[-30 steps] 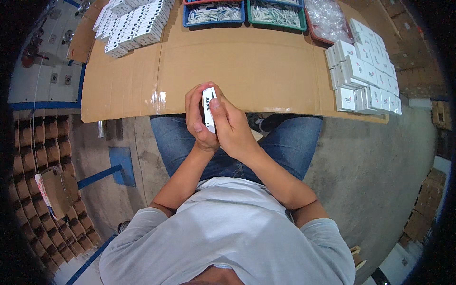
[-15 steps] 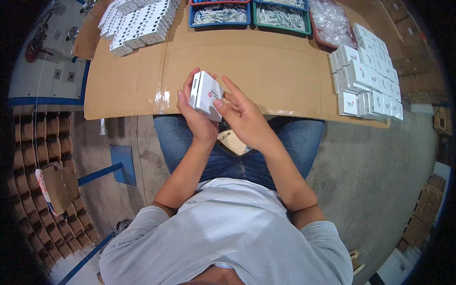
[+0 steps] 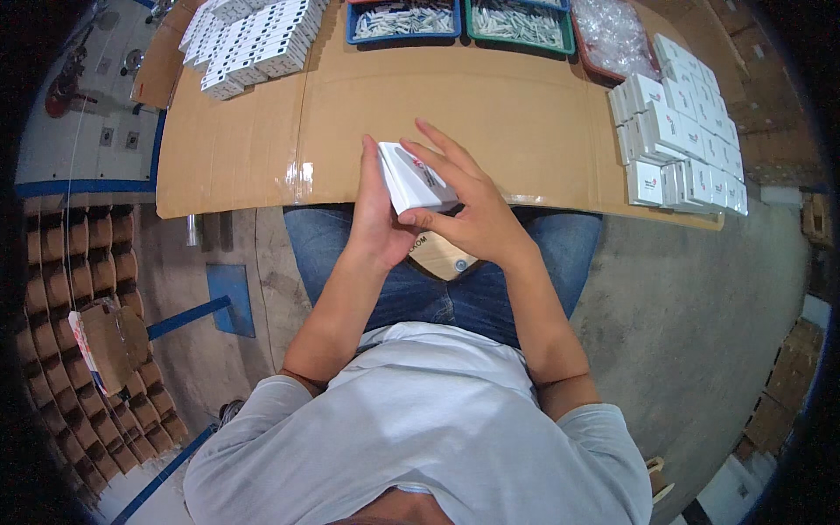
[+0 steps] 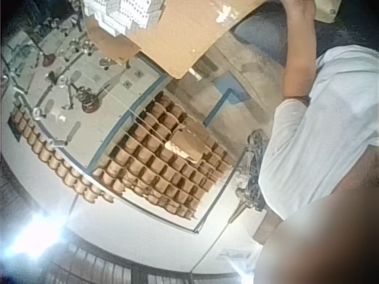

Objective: The person is assembling and packaging small electronic components into white boxes at a workbench.

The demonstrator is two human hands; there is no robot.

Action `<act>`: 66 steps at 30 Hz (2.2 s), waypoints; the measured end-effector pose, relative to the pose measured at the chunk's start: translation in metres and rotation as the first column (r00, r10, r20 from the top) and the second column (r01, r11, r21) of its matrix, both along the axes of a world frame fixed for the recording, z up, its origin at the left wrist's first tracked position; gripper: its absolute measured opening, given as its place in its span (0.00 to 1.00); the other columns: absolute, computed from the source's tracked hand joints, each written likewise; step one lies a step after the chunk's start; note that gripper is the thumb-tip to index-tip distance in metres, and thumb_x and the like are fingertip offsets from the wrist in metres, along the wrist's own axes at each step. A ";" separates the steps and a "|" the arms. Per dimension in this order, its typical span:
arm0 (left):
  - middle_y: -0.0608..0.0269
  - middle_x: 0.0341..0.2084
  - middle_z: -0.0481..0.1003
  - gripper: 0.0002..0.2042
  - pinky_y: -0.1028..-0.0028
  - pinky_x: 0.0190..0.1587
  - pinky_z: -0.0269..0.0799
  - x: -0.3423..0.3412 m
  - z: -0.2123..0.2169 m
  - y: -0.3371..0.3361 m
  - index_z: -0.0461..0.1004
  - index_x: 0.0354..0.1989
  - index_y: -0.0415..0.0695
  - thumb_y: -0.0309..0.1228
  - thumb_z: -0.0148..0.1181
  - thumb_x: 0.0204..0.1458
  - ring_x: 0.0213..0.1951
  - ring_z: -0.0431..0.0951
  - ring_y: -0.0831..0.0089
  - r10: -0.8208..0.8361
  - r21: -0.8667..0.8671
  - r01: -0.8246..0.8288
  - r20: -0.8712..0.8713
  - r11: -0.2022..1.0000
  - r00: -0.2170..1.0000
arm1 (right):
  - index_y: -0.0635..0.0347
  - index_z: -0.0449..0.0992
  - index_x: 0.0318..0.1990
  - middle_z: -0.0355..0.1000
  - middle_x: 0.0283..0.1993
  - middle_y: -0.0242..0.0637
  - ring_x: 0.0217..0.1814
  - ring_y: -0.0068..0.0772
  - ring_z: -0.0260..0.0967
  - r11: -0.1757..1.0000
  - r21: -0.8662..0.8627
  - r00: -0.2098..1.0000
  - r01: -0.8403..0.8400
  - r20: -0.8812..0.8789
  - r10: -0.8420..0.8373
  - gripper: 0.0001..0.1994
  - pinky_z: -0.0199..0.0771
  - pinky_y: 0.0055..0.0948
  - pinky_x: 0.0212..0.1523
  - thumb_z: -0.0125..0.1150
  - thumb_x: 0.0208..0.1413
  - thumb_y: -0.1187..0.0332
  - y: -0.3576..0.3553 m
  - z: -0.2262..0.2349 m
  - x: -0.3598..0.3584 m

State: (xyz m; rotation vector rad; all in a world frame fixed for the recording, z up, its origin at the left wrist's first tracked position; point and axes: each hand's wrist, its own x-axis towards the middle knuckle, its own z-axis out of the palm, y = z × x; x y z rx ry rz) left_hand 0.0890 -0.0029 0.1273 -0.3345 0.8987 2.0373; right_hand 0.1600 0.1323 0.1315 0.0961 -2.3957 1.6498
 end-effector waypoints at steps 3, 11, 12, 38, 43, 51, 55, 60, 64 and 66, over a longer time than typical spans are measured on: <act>0.61 0.52 0.74 0.33 0.63 0.54 0.78 0.009 0.005 0.000 0.66 0.63 0.50 0.65 0.39 0.66 0.53 0.78 0.68 -0.073 0.016 0.074 -0.044 0.997 0.996 | 0.60 0.69 0.69 0.61 0.73 0.49 0.75 0.47 0.59 0.996 0.081 0.999 -0.043 -0.027 0.045 0.39 0.60 0.41 0.71 0.75 0.51 0.53 0.004 -0.008 0.000; 0.65 0.52 0.73 0.30 0.68 0.55 0.75 0.025 0.015 0.006 0.65 0.65 0.52 0.63 0.42 0.67 0.55 0.76 0.72 -0.209 0.035 0.214 -0.108 0.976 0.972 | 0.61 0.71 0.66 0.67 0.63 0.52 0.63 0.52 0.69 0.991 0.112 0.973 0.076 -0.227 -0.049 0.39 0.70 0.39 0.61 0.71 0.52 0.46 0.011 -0.013 -0.002; 0.65 0.51 0.73 0.30 0.68 0.55 0.74 0.027 0.013 0.007 0.65 0.65 0.52 0.62 0.43 0.67 0.55 0.76 0.72 -0.186 0.022 0.189 -0.109 0.982 0.976 | 0.61 0.71 0.66 0.67 0.63 0.52 0.63 0.52 0.69 0.991 0.110 0.973 0.074 -0.227 -0.048 0.39 0.70 0.39 0.61 0.71 0.52 0.46 0.011 -0.014 -0.001; 0.65 0.50 0.75 0.24 0.66 0.55 0.72 0.033 0.005 0.014 0.69 0.59 0.50 0.55 0.45 0.69 0.52 0.76 0.72 -0.005 0.049 0.009 -0.067 0.999 0.998 | 0.69 0.67 0.66 0.68 0.63 0.54 0.58 0.48 0.72 0.986 -0.084 0.941 0.146 -0.297 -0.164 0.32 0.74 0.42 0.58 0.47 0.70 0.46 0.012 -0.025 -0.001; 0.61 0.54 0.75 0.24 0.63 0.59 0.70 0.027 0.001 0.013 0.67 0.63 0.48 0.53 0.43 0.70 0.56 0.76 0.69 -0.028 0.104 0.038 -0.098 0.994 0.995 | 0.65 0.64 0.68 0.66 0.64 0.47 0.59 0.39 0.69 0.952 -0.243 0.931 0.188 -0.265 -0.251 0.32 0.72 0.38 0.58 0.48 0.70 0.45 0.015 -0.028 -0.004; 0.57 0.50 0.74 0.24 0.68 0.56 0.74 -0.014 -0.093 -0.013 0.59 0.64 0.43 0.31 0.62 0.63 0.53 0.77 0.69 0.039 -0.163 -0.139 -0.506 0.977 0.862 | 0.60 0.72 0.44 0.70 0.47 0.38 0.50 0.35 0.71 0.903 0.117 0.910 0.413 -0.032 -0.412 0.26 0.73 0.33 0.48 0.82 0.44 0.60 0.071 -0.073 0.003; 0.52 0.54 0.70 0.36 0.66 0.56 0.78 -0.031 -0.116 -0.017 0.54 0.61 0.43 0.19 0.73 0.49 0.55 0.76 0.66 -0.109 -0.278 -0.129 -0.699 0.952 0.706 | 0.62 0.73 0.37 0.70 0.44 0.37 0.46 0.39 0.72 0.893 0.253 0.913 0.372 0.077 -0.402 0.22 0.74 0.37 0.47 0.83 0.40 0.64 0.083 -0.071 0.004; 0.44 0.64 0.64 0.47 0.64 0.61 0.76 -0.060 -0.140 -0.010 0.49 0.68 0.41 0.20 0.78 0.43 0.62 0.73 0.61 -0.193 -0.288 -0.231 -0.912 0.929 0.361 | 0.62 0.76 0.37 0.73 0.57 0.42 0.59 0.49 0.73 0.860 0.192 0.880 0.473 -0.153 -0.450 0.14 0.75 0.44 0.57 0.76 0.47 0.72 0.087 -0.100 -0.017; 0.43 0.70 0.60 0.46 0.44 0.74 0.49 -0.078 -0.141 -0.013 0.58 0.71 0.38 0.43 0.78 0.46 0.72 0.59 0.45 -0.753 -0.616 -0.588 -0.658 0.525 0.017 | 0.58 0.78 0.40 0.68 0.68 0.42 0.73 0.52 0.63 0.776 0.454 0.896 0.437 -0.290 -0.335 0.11 0.63 0.54 0.69 0.73 0.50 0.70 0.094 -0.128 -0.017; 0.46 0.70 0.61 0.45 0.42 0.75 0.38 -0.080 -0.150 -0.011 0.61 0.71 0.37 0.52 0.72 0.49 0.74 0.53 0.43 -0.752 -0.607 -0.616 -0.658 0.502 0.036 | 0.56 0.79 0.41 0.67 0.70 0.42 0.75 0.53 0.60 0.758 0.513 0.916 0.402 -0.228 -0.331 0.11 0.57 0.60 0.72 0.73 0.51 0.68 0.091 -0.135 -0.014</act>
